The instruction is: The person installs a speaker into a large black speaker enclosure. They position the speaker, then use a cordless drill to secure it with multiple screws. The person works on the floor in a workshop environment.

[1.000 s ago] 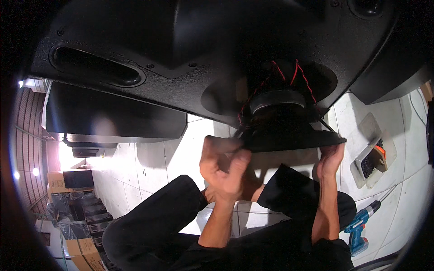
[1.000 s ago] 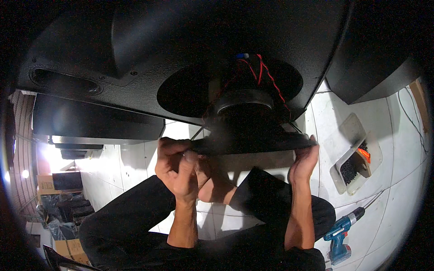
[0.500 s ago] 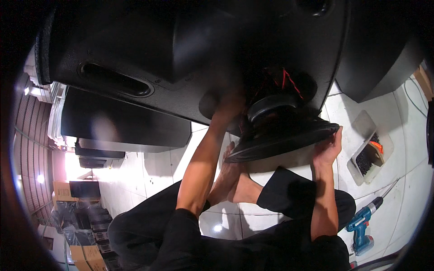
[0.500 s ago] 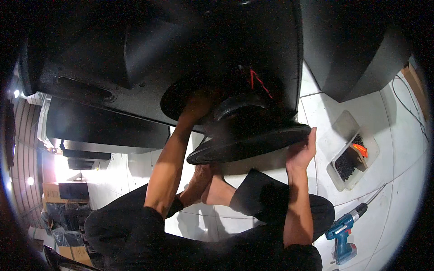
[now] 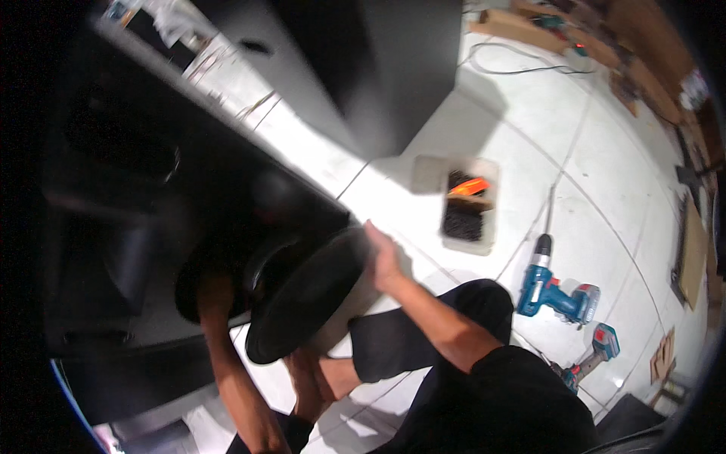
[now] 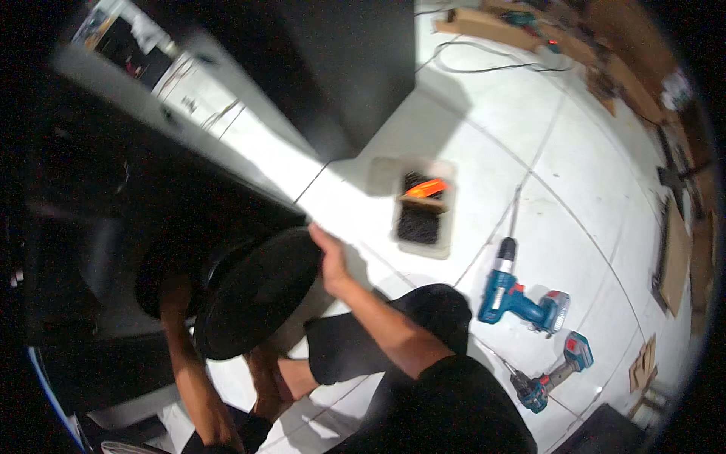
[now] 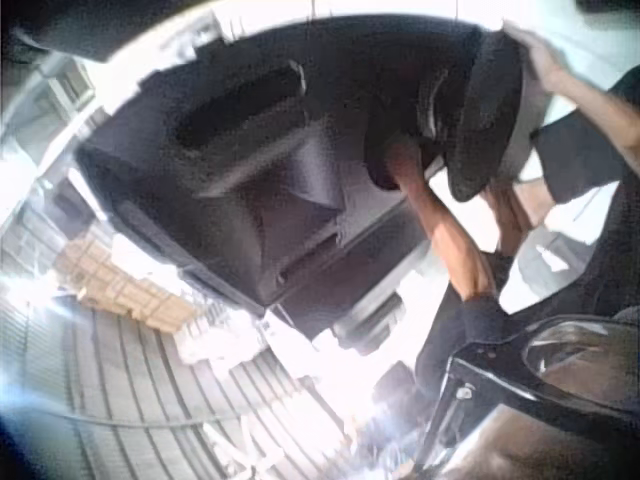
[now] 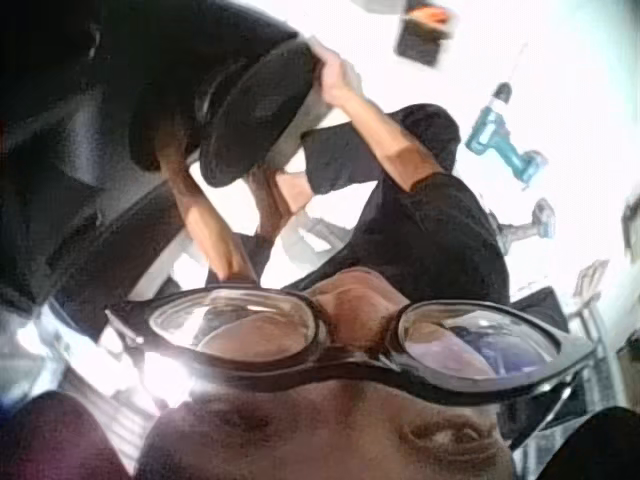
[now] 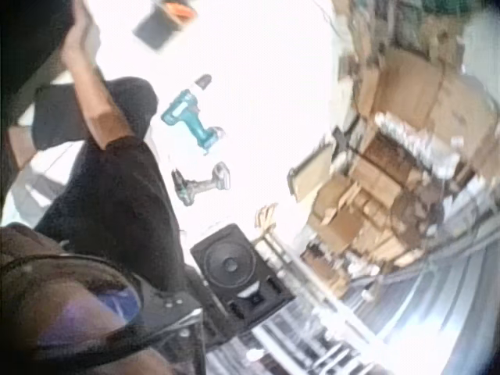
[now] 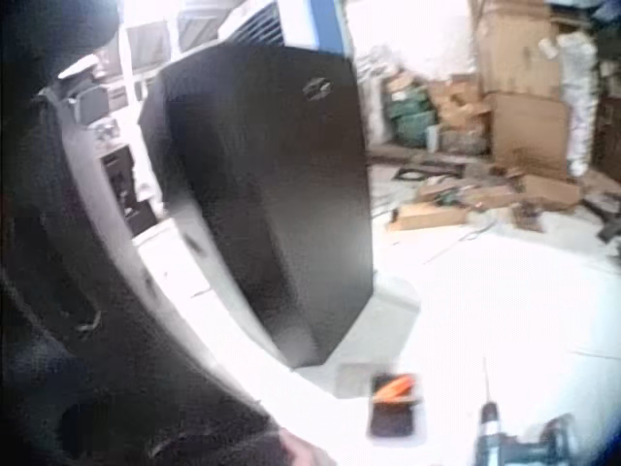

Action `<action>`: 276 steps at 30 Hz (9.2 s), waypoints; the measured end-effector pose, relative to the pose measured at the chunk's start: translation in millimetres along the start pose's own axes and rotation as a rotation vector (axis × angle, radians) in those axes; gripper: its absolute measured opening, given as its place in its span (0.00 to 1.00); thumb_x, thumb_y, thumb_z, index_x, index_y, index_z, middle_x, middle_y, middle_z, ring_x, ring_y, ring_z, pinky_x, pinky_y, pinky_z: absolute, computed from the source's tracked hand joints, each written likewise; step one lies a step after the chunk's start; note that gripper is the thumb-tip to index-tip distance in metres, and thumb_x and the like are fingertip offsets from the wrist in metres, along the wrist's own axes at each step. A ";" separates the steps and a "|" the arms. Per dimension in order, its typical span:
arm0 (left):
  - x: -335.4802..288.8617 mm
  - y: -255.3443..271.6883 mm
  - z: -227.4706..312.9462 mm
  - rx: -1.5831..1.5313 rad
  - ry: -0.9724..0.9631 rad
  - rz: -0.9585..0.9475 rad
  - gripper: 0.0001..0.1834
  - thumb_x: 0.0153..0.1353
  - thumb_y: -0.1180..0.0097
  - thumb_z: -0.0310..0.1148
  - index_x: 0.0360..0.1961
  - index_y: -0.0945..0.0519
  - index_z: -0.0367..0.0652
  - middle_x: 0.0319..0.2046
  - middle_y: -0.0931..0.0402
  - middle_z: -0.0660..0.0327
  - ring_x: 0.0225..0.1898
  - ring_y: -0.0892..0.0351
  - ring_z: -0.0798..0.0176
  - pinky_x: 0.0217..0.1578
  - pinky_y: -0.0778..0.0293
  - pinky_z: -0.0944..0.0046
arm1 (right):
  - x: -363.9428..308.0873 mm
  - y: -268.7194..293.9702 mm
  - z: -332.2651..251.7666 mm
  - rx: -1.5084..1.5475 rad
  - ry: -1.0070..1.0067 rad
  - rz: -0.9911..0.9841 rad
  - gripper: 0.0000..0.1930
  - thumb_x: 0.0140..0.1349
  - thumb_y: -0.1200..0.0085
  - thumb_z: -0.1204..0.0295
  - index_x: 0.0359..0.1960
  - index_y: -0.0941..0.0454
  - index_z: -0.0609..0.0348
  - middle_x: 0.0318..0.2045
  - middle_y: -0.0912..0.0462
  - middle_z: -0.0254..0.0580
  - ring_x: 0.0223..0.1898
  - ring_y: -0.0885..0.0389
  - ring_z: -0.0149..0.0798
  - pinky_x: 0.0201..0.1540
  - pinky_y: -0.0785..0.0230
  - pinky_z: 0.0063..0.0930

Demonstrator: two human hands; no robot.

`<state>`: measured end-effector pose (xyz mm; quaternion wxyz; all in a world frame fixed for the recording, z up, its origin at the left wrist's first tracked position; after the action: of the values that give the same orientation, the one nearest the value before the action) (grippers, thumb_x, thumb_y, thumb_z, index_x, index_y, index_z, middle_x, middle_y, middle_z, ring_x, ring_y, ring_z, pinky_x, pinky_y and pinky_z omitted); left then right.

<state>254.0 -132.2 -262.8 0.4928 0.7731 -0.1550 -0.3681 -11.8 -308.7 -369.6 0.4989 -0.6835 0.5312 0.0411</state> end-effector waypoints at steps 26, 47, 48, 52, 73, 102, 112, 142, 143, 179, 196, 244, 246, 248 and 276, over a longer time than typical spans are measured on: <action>-209.8 128.4 251.3 -1.017 -0.596 -0.377 0.21 0.63 0.42 0.37 0.50 0.24 0.31 0.30 0.24 0.63 0.27 0.30 0.73 0.27 0.35 0.72 | 11.5 -5.7 14.4 -0.305 0.255 -0.482 0.31 0.61 0.50 0.39 0.40 0.20 0.60 0.41 0.22 0.41 0.49 0.28 0.37 0.53 0.39 0.33; -377.2 109.6 525.2 -0.942 -1.954 -0.141 0.34 0.61 0.40 0.42 0.57 0.33 0.23 0.59 0.41 0.24 0.56 0.31 0.28 0.56 0.30 0.45 | -8.2 0.9 -0.2 -0.492 0.499 -0.476 0.35 0.64 0.55 0.37 0.38 0.23 0.65 0.29 0.23 0.50 0.36 0.24 0.40 0.41 0.34 0.37; -365.4 116.2 511.4 -0.969 -1.964 -0.243 0.34 0.61 0.40 0.41 0.56 0.33 0.19 0.59 0.43 0.23 0.59 0.35 0.25 0.59 0.33 0.43 | -12.1 -5.8 -1.4 -0.500 0.501 -0.508 0.35 0.64 0.55 0.37 0.38 0.23 0.65 0.29 0.23 0.50 0.37 0.24 0.41 0.42 0.34 0.38; -303.7 83.7 453.3 -0.732 -1.802 -0.281 0.30 0.52 0.31 0.39 0.53 0.24 0.32 0.59 0.30 0.41 0.52 0.21 0.43 0.48 0.21 0.55 | -14.4 8.6 -1.6 -0.487 0.493 -0.487 0.35 0.63 0.55 0.37 0.38 0.23 0.65 0.30 0.22 0.50 0.38 0.23 0.41 0.42 0.33 0.38; -175.1 41.7 73.2 -0.530 0.098 1.254 0.15 0.58 0.36 0.33 0.45 0.19 0.40 0.43 0.21 0.52 0.45 0.23 0.52 0.48 0.29 0.59 | 32.0 22.1 39.0 -0.624 0.401 -0.246 0.25 0.74 0.64 0.56 0.52 0.25 0.68 0.48 0.21 0.45 0.50 0.27 0.41 0.59 0.38 0.33; -132.2 -14.7 61.6 -1.213 0.091 1.321 0.11 0.50 0.30 0.30 0.28 0.21 0.38 0.29 0.24 0.55 0.29 0.23 0.55 0.31 0.30 0.60 | -5.3 40.5 29.8 -0.410 -0.275 -0.534 0.39 0.64 0.54 0.40 0.67 0.44 0.54 0.58 0.28 0.49 0.47 0.19 0.44 0.50 0.26 0.41; -136.1 24.8 47.2 -0.940 -0.013 1.439 0.12 0.42 0.28 0.28 0.27 0.19 0.39 0.25 0.22 0.59 0.27 0.24 0.63 0.27 0.32 0.66 | -28.5 19.2 44.4 -0.322 -0.237 -0.602 0.34 0.60 0.45 0.78 0.68 0.45 0.51 0.59 0.30 0.46 0.59 0.29 0.48 0.57 0.27 0.48; -103.3 43.8 31.0 -0.813 -0.139 1.701 0.09 0.46 0.28 0.29 0.24 0.19 0.40 0.26 0.23 0.60 0.30 0.26 0.56 0.33 0.31 0.59 | 97.7 -25.4 13.1 -0.713 -0.387 -0.934 0.06 0.53 0.49 0.79 0.32 0.21 0.61 0.34 0.21 0.40 0.40 0.21 0.40 0.52 0.23 0.43; -108.3 40.2 25.3 -0.772 -0.127 1.690 0.09 0.46 0.28 0.29 0.24 0.18 0.41 0.26 0.23 0.61 0.30 0.26 0.57 0.32 0.31 0.59 | 85.6 -34.5 18.0 -0.801 -0.444 -0.902 0.08 0.55 0.48 0.79 0.36 0.21 0.63 0.37 0.20 0.43 0.43 0.20 0.42 0.53 0.24 0.43; -101.8 -69.3 43.6 -1.725 0.280 1.204 0.09 0.61 0.40 0.29 0.39 0.20 0.33 0.38 0.21 0.53 0.40 0.21 0.57 0.46 0.28 0.63 | 21.7 -61.2 -70.4 -1.335 0.478 -0.676 0.15 0.52 0.43 0.88 0.43 0.25 0.72 0.33 0.16 0.45 0.35 0.19 0.34 0.34 0.24 0.27; -100.8 -67.0 28.1 -1.485 0.326 1.355 0.12 0.62 0.43 0.31 0.37 0.19 0.30 0.36 0.21 0.50 0.38 0.22 0.50 0.43 0.28 0.58 | 23.4 -94.2 -58.6 -1.602 0.824 -0.611 0.08 0.54 0.41 0.81 0.34 0.24 0.74 0.24 0.18 0.52 0.30 0.19 0.32 0.30 0.27 0.31; -56.8 -126.9 84.0 -0.768 0.261 0.843 0.15 0.59 0.45 0.41 0.23 0.23 0.41 0.22 0.24 0.51 0.25 0.22 0.48 0.26 0.26 0.52 | 56.9 -50.1 7.9 -1.678 0.608 -0.784 0.15 0.67 0.49 0.65 0.33 0.21 0.69 0.27 0.18 0.57 0.31 0.17 0.53 0.37 0.28 0.40; -48.3 -143.3 76.7 -0.950 0.317 0.869 0.17 0.60 0.45 0.43 0.24 0.23 0.39 0.23 0.24 0.51 0.26 0.22 0.47 0.27 0.27 0.51 | 59.5 -54.0 9.8 -1.674 0.659 -0.797 0.16 0.67 0.49 0.64 0.30 0.22 0.69 0.26 0.19 0.58 0.30 0.18 0.55 0.36 0.28 0.41; -44.8 -154.1 69.1 -1.023 0.311 0.839 0.19 0.63 0.48 0.44 0.26 0.24 0.37 0.26 0.23 0.49 0.29 0.22 0.45 0.29 0.27 0.50 | 55.6 -63.4 15.0 -1.604 0.730 -0.846 0.18 0.66 0.49 0.63 0.28 0.23 0.69 0.25 0.19 0.59 0.30 0.18 0.56 0.35 0.28 0.41; -41.8 -146.1 80.2 -1.575 0.200 0.675 0.37 0.69 0.61 0.62 0.43 0.20 0.31 0.41 0.19 0.51 0.47 0.25 0.56 0.54 0.34 0.54 | 69.2 -47.3 40.1 -1.597 0.778 -0.693 0.16 0.62 0.47 0.66 0.33 0.21 0.72 0.33 0.19 0.63 0.40 0.19 0.57 0.43 0.29 0.46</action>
<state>149.6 -90.9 -392.9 0.9796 0.1477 -0.0319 -0.1323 73.5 -329.9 -400.0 -0.3426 -0.9075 0.2429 0.0116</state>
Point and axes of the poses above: each hand's wrist, its own x-axis towards the middle knuckle, its own y-axis out of the back of the hand, z = x × y, the point moved 1 cm from there along x, towards the middle knuckle
